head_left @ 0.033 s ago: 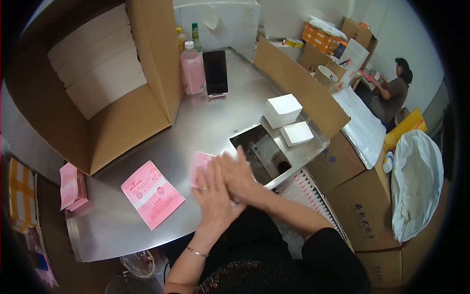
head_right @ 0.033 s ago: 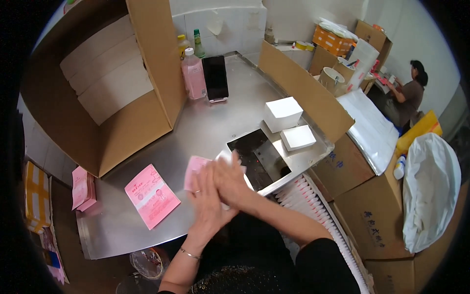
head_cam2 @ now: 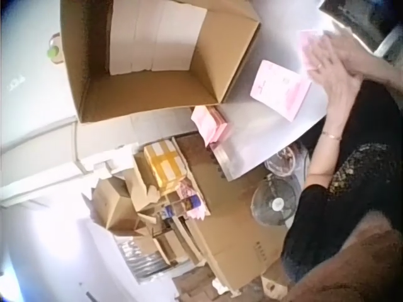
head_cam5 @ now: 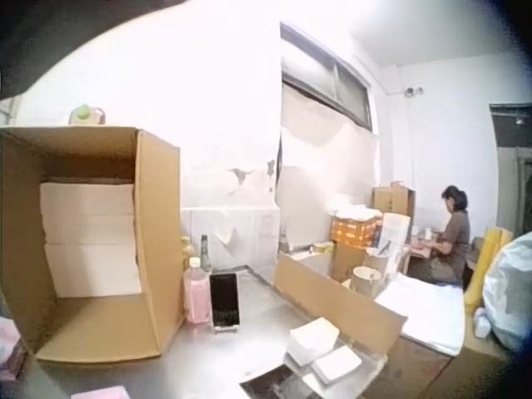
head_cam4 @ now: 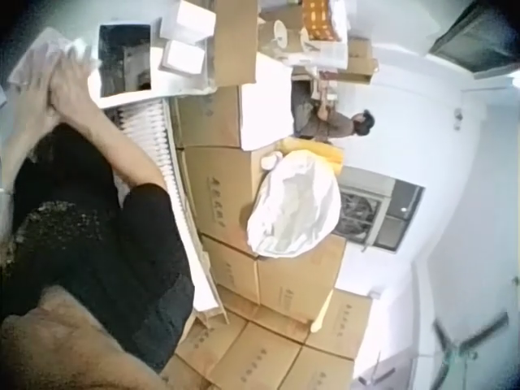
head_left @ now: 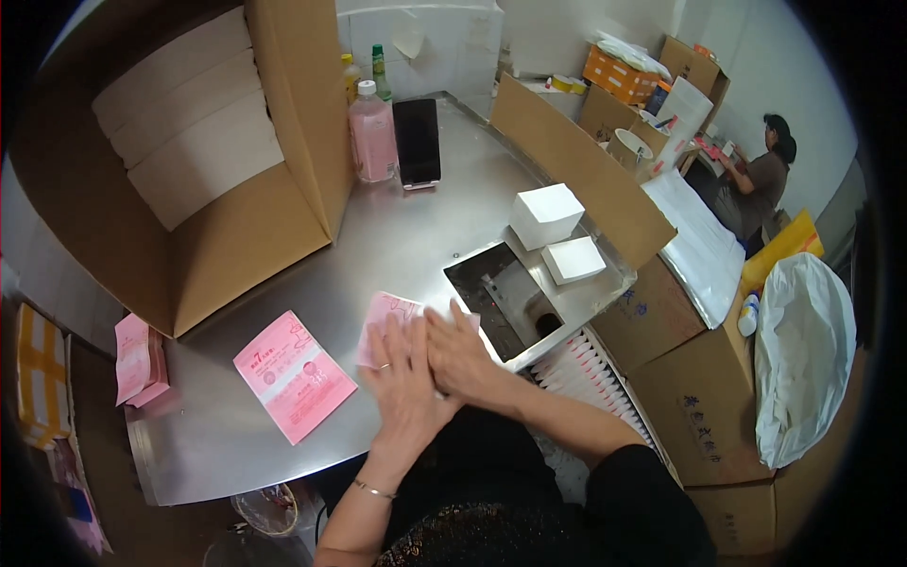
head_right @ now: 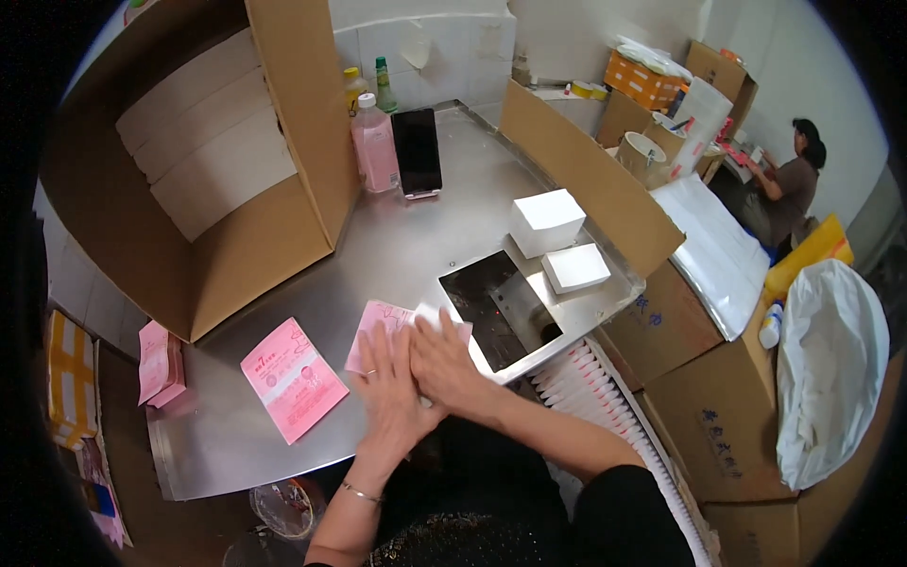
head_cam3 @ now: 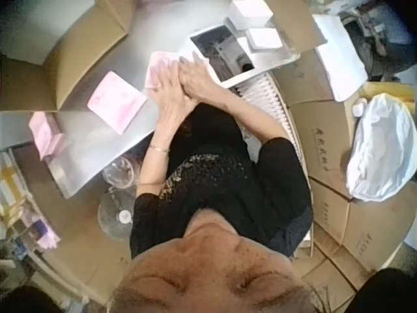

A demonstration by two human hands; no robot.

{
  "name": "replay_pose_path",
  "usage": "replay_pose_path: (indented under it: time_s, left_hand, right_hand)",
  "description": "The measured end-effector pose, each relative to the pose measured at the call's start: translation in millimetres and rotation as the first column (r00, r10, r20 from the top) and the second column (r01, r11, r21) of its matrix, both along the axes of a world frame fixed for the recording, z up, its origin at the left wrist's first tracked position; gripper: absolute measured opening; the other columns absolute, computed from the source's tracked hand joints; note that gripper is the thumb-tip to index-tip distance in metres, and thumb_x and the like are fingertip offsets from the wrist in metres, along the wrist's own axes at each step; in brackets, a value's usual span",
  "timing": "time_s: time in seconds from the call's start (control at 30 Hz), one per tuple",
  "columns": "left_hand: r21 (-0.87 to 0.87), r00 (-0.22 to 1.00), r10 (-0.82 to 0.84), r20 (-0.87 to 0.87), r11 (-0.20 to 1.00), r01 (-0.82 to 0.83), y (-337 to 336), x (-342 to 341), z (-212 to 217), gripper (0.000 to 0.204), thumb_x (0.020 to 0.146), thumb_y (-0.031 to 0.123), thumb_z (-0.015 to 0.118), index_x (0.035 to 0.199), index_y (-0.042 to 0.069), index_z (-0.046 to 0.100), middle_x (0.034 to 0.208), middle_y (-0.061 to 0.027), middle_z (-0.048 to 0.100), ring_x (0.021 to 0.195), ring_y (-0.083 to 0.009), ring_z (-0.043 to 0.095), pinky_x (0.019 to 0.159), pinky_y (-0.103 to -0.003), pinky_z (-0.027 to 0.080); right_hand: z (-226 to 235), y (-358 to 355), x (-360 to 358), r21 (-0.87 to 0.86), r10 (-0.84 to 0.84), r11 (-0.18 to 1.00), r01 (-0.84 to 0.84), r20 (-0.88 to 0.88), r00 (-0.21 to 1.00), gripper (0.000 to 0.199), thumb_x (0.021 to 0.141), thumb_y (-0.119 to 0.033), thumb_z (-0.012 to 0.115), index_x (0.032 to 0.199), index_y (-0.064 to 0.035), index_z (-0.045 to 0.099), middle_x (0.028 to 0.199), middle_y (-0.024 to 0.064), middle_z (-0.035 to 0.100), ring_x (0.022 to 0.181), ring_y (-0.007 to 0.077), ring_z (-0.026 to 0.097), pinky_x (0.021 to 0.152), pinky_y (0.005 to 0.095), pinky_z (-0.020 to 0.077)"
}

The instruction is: The recorder is packing small individual wallet-style tissue packs into boxes and then organizing those boxes into larger cardboard cartons.

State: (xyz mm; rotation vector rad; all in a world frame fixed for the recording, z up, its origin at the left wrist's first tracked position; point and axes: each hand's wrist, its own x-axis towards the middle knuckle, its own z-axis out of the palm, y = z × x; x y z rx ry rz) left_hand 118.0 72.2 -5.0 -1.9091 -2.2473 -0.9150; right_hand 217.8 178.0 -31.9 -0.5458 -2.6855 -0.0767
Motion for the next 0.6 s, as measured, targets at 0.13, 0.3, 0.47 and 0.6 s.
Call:
replay_pose_path:
  time_s: [0.13, 0.3, 0.47, 0.6]
  left_hand:
    - [0.001, 0.997, -0.072, -0.016, 0.997, 0.072, -15.9, -10.2, -5.1, 0.089, 0.07, 0.033, 0.081, 0.144, 0.003, 0.043, 0.154, -0.0302, 0.028, 0.145, -0.0501, 0.021, 0.106, -0.064, 0.024]
    - [-0.063, 0.997, -0.048, -0.053, 0.997, 0.044, -16.8, -19.5, -12.8, 0.073, 0.072, 0.04, 0.078, 0.13, 0.002, 0.057, 0.151, -0.0307, 0.033, 0.144, -0.0506, 0.023, 0.106, -0.066, 0.025]
    - [-0.091, 0.999, -0.028, -0.025, 0.996, 0.026, -0.1, -31.7, -7.7, 0.082, 0.067, 0.05, 0.078, 0.129, 0.002, 0.058, 0.153, -0.0309, 0.031, 0.143, -0.0524, 0.022, 0.107, -0.07, 0.023]
    - [-0.084, 0.997, 0.075, 0.017, 0.994, -0.073, 0.9, -24.8, 2.3, 0.089, 0.064, 0.05, 0.08, 0.134, 0.003, 0.054, 0.155, -0.0299, 0.026, 0.145, -0.0533, 0.018, 0.108, -0.074, 0.016]
  right_hand:
    - [7.6, 11.3, 29.5, -0.338, -0.087, 0.94, -0.044, -0.364, 0.927, 0.04, 0.081, -0.008, 0.066, 0.122, -0.0021, 0.066, 0.124, 0.0205, 0.066, 0.117, 0.0359, 0.062, 0.109, 0.0528, 0.0406]
    - [40.4, 9.7, 29.3, -0.497, -0.191, 0.865, -0.06, -0.439, 0.878, 0.041, 0.081, -0.004, 0.066, 0.122, -0.0067, 0.068, 0.118, 0.0155, 0.069, 0.111, 0.0309, 0.067, 0.106, 0.05, 0.0445]
    - [6.6, 11.5, 13.4, 0.014, 0.277, 0.959, -0.283, -0.254, 0.927, 0.03, 0.08, -0.008, 0.064, 0.11, -0.0066, 0.065, 0.1, 0.0066, 0.065, 0.115, 0.0252, 0.061, 0.108, 0.0638, 0.0332]
    - [6.2, 28.1, -40.9, -0.235, 0.094, 0.969, -0.081, 0.047, 0.994, 0.027, 0.081, -0.011, 0.062, 0.107, -0.0061, 0.064, 0.096, 0.0083, 0.063, 0.114, 0.0284, 0.06, 0.11, 0.0674, 0.0281]
